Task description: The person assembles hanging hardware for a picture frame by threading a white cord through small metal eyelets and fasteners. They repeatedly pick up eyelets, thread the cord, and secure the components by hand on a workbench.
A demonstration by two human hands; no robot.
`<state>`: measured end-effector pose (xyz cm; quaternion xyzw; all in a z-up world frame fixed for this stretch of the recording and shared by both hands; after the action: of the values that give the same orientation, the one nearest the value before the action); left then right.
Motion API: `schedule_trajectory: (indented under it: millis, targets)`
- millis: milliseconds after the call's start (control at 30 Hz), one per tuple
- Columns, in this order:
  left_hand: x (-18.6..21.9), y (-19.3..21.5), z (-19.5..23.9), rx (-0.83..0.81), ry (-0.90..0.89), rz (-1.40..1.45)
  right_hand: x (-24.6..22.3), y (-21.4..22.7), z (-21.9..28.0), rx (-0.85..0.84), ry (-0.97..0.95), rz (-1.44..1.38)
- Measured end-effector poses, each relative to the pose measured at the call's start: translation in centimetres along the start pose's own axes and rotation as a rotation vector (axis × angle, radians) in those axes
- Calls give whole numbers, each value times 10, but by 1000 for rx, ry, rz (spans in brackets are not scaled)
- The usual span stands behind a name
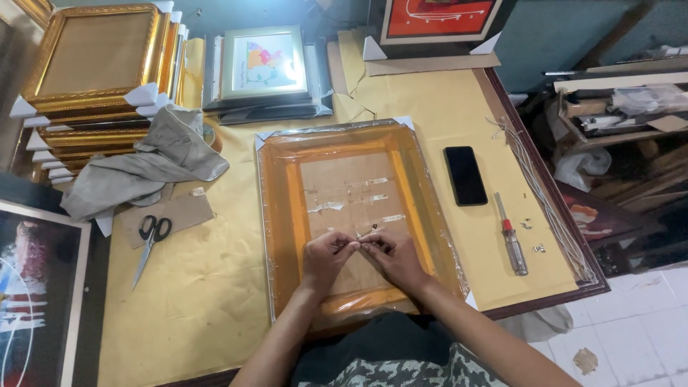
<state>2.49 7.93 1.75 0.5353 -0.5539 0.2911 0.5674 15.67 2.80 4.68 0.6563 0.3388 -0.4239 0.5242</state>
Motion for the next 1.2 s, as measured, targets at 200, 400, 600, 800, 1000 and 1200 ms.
schedule_trajectory:
  millis: [200, 400, 600, 800, 1000, 1200]
  targets:
    - [4, -1, 1, 0, -23, 4, 6, -3, 1, -25, -36, 45]
    - [-5, -3, 3, -46, -39, -16, 18, -7, 1, -32, -67, 59]
    - [2, -3, 1, -47, -11, 39, 19, -10, 0, -68, -63, 69]
    - [-12, -10, -1, -68, 44, 98, 5, -7, 1, -102, -26, 61]
    - [-9, -10, -8, -129, -22, 73, 2, -5, 0, -117, 9, 33]
    - [-21, -14, -8, -139, 21, 118, 27, -8, -5, -139, -204, -153]
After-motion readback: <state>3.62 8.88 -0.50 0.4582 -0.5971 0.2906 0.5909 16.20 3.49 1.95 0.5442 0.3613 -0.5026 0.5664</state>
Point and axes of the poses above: each hand's wrist, its own z-axis away from the middle knuckle, its own y-axis out of the back of the hand, x = y × z, the point moved 8 cm from there along -z, towards the middle knuckle, and after that the axes turned 6 degrees about -y, right-handed, at the moved point
